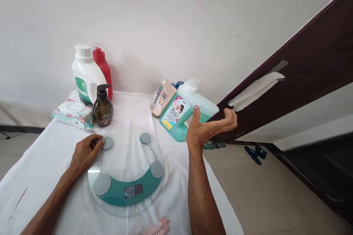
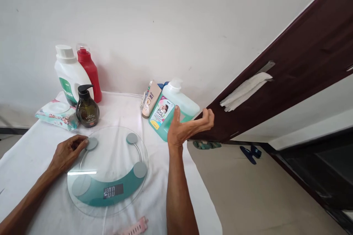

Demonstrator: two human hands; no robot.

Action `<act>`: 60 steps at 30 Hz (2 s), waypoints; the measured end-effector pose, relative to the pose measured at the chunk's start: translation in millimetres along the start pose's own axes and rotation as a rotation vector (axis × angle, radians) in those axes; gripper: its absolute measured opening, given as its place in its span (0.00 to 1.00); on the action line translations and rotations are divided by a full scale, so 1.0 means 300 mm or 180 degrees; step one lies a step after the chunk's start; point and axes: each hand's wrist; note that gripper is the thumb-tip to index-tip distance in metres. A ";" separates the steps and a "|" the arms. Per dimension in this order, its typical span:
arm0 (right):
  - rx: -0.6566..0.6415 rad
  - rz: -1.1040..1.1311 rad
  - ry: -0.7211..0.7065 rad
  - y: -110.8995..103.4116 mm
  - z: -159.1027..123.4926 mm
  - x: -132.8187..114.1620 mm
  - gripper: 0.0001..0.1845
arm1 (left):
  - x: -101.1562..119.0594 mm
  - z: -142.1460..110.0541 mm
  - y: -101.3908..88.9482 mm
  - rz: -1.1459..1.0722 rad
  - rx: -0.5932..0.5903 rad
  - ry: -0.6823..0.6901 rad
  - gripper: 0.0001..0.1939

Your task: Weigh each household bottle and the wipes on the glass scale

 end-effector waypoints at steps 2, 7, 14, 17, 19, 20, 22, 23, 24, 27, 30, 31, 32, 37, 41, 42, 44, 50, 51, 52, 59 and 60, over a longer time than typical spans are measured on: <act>-0.0288 0.0364 0.0549 -0.005 0.024 0.069 0.41 | 0.001 -0.001 -0.001 0.0000 0.0014 0.0020 0.25; -0.1241 0.1593 0.1514 0.035 0.035 0.165 0.28 | 0.013 -0.011 -0.001 -0.0075 0.0029 0.0031 0.23; -0.0996 0.1878 0.1473 0.006 -0.010 0.067 0.20 | 0.008 -0.018 0.014 -0.0185 0.0117 0.0187 0.18; -0.0913 0.1762 0.1275 -0.065 -0.031 -0.021 0.18 | -0.002 -0.019 0.023 -0.0206 0.0146 0.0297 0.16; -0.0931 0.1869 0.1115 -0.119 -0.036 -0.086 0.19 | -0.011 -0.019 0.026 -0.0207 0.0145 0.0291 0.15; -0.0991 0.1960 0.1051 -0.143 -0.037 -0.120 0.20 | -0.015 -0.020 0.028 -0.0205 0.0135 0.0267 0.15; -0.1261 0.2166 0.0981 -0.179 -0.040 -0.186 0.24 | -0.022 -0.019 0.029 -0.0196 0.0101 0.0229 0.14; -0.1445 0.2282 0.0981 -0.189 -0.043 -0.215 0.26 | -0.025 -0.018 0.030 -0.0190 0.0084 0.0223 0.14; -0.1614 0.2396 0.0993 -0.195 -0.050 -0.241 0.27 | -0.027 -0.018 0.030 -0.0184 0.0070 0.0225 0.14; -0.1936 0.2708 0.1106 -0.185 -0.089 -0.290 0.28 | -0.028 -0.015 0.030 -0.0169 0.0056 0.0268 0.13; -0.2117 0.3018 0.1319 -0.154 -0.152 -0.315 0.25 | -0.027 -0.014 0.028 -0.0153 0.0083 0.0311 0.12; -0.2189 0.3096 0.1360 -0.144 -0.173 -0.321 0.24 | -0.027 -0.014 0.028 -0.0143 0.0096 0.0315 0.12; -0.2268 0.3153 0.1370 -0.135 -0.193 -0.328 0.24 | -0.027 -0.014 0.027 -0.0132 0.0103 0.0313 0.12; -0.2411 0.3171 0.1131 -0.109 -0.259 -0.359 0.25 | -0.028 -0.010 0.027 -0.0091 0.0040 0.0261 0.13; -0.2540 0.3136 0.1079 -0.106 -0.264 -0.347 0.30 | -0.025 -0.008 0.025 -0.0069 0.0039 0.0274 0.14; -0.2617 0.3124 0.1032 -0.108 -0.259 -0.332 0.30 | -0.024 -0.008 0.025 -0.0079 0.0055 0.0289 0.14; -0.2779 0.3036 0.0929 -0.116 -0.245 -0.283 0.32 | -0.021 -0.009 0.023 -0.0110 0.0084 0.0305 0.14; -0.2445 0.2655 0.1804 -0.123 -0.294 -0.035 0.37 | -0.013 -0.011 0.021 -0.0117 0.0112 0.0295 0.13; -0.2384 0.2573 0.2041 -0.116 -0.322 0.004 0.38 | -0.012 -0.012 0.021 -0.0108 0.0114 0.0293 0.13; -0.2334 0.2497 0.2248 -0.109 -0.352 0.036 0.38 | -0.011 -0.013 0.021 -0.0102 0.0119 0.0291 0.14; -0.2412 0.2254 0.2181 -0.079 -0.466 0.107 0.37 | -0.007 -0.014 0.018 -0.0123 0.0131 0.0276 0.16; -0.2412 0.2258 0.2164 -0.080 -0.465 0.107 0.37 | -0.006 -0.013 0.018 -0.0132 0.0126 0.0279 0.16</act>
Point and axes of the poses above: each hand's wrist, its own z-axis towards the middle knuckle, its own y-axis out of the palm, x = y × z, and after that the axes turned 13 degrees about -x, right-handed
